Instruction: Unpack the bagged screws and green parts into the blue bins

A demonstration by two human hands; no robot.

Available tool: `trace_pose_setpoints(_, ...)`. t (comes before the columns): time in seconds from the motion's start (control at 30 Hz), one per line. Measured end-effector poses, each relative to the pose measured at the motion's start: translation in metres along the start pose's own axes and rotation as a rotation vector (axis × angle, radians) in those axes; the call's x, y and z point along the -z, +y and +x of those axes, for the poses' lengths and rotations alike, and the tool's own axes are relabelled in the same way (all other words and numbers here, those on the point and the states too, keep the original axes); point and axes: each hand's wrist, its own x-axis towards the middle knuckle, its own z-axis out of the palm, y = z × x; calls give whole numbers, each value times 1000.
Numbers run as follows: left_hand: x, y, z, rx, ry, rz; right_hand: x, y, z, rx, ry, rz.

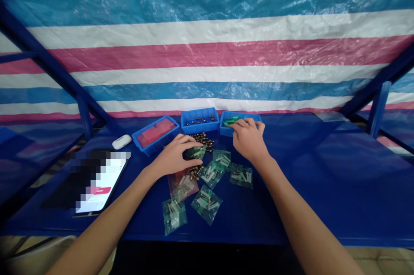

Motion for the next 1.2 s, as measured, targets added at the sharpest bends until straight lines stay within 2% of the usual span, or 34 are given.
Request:
trace_pose_setpoints(0.13, -4, -3, 2, 18, 56, -14, -2, 1, -2, 13, -30, 2)
trace_pose_setpoints(0.27, -4, -6, 4, 65, 160, -67, 6, -6, 0, -15, 76, 16)
trace_pose_setpoints(0.4, -2, -8, 5, 195, 281, -229, 17, -25, 2, 20, 95, 241)
trace_pose_setpoints(0.5, -2, -9, 6, 311, 296, -563, 19, -47, -2, 67, -43, 575)
trace_pose_setpoints(0.6, -2, -6, 6, 325, 193, -833, 13, -67, -9, -32, -262, 875)
trace_pose_setpoints(0.7, -3, 0, 5, 290, 108, -901, 8, -77, -13, -140, -380, 1149)
trace_pose_setpoints(0.8, -3, 4, 5, 297, 112, -872, 8, -76, -12, -201, -385, 1261)
trace_pose_setpoints(0.9, -3, 3, 6, 313, 195, -805, 14, -65, -6, -234, -278, 1160)
trace_pose_setpoints(1.07, -1, -4, 6, 328, 354, -621, 23, -19, 6, -327, 244, 764)
trace_pose_setpoints(1.13, 0, -6, 6, 326, 377, -548, 23, 4, 7, -320, 329, 519)
trace_pose_setpoints(1.2, -1, -6, 5, 311, 370, -505, 18, 22, 7, -329, 289, 285)
